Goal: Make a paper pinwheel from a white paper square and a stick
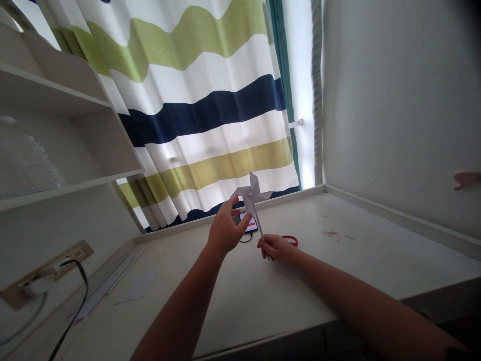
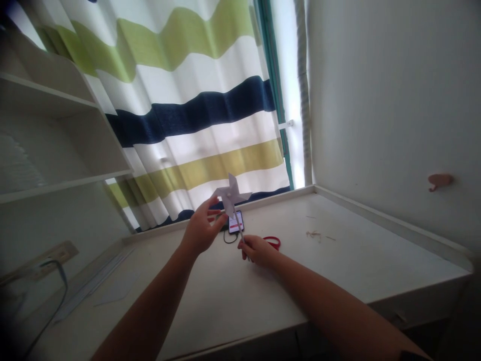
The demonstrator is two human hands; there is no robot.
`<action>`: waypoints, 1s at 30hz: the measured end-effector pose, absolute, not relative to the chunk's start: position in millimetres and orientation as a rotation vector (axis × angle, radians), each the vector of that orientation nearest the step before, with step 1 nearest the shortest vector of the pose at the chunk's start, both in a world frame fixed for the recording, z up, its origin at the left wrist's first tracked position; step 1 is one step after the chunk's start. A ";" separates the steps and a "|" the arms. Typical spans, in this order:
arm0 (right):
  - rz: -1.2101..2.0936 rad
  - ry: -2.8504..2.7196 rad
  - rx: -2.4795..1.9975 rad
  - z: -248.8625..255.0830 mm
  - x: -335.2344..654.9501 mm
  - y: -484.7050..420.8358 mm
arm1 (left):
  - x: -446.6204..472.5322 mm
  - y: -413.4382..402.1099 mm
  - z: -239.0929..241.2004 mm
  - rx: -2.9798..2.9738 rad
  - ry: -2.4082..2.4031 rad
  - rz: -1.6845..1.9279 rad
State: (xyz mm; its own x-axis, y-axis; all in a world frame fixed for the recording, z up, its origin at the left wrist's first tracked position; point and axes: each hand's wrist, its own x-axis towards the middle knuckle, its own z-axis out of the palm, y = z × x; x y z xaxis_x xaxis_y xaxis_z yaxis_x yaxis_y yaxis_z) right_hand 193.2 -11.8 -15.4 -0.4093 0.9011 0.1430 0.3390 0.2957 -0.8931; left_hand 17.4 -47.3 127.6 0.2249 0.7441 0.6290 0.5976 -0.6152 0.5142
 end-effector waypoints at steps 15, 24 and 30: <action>1.145 -1.903 -1.078 -13.2 197.4 -12.6 | 26.1 -32.4 116.5 2.267 1.394 1.502; 1.123 -1.916 -1.103 -12.7 201.1 -9.7 | 38.7 -23.7 121.1 2.571 1.300 1.346; 1.076 -1.889 -1.143 -11.0 206.8 -6.6 | 23.3 -27.2 79.5 2.493 1.298 1.210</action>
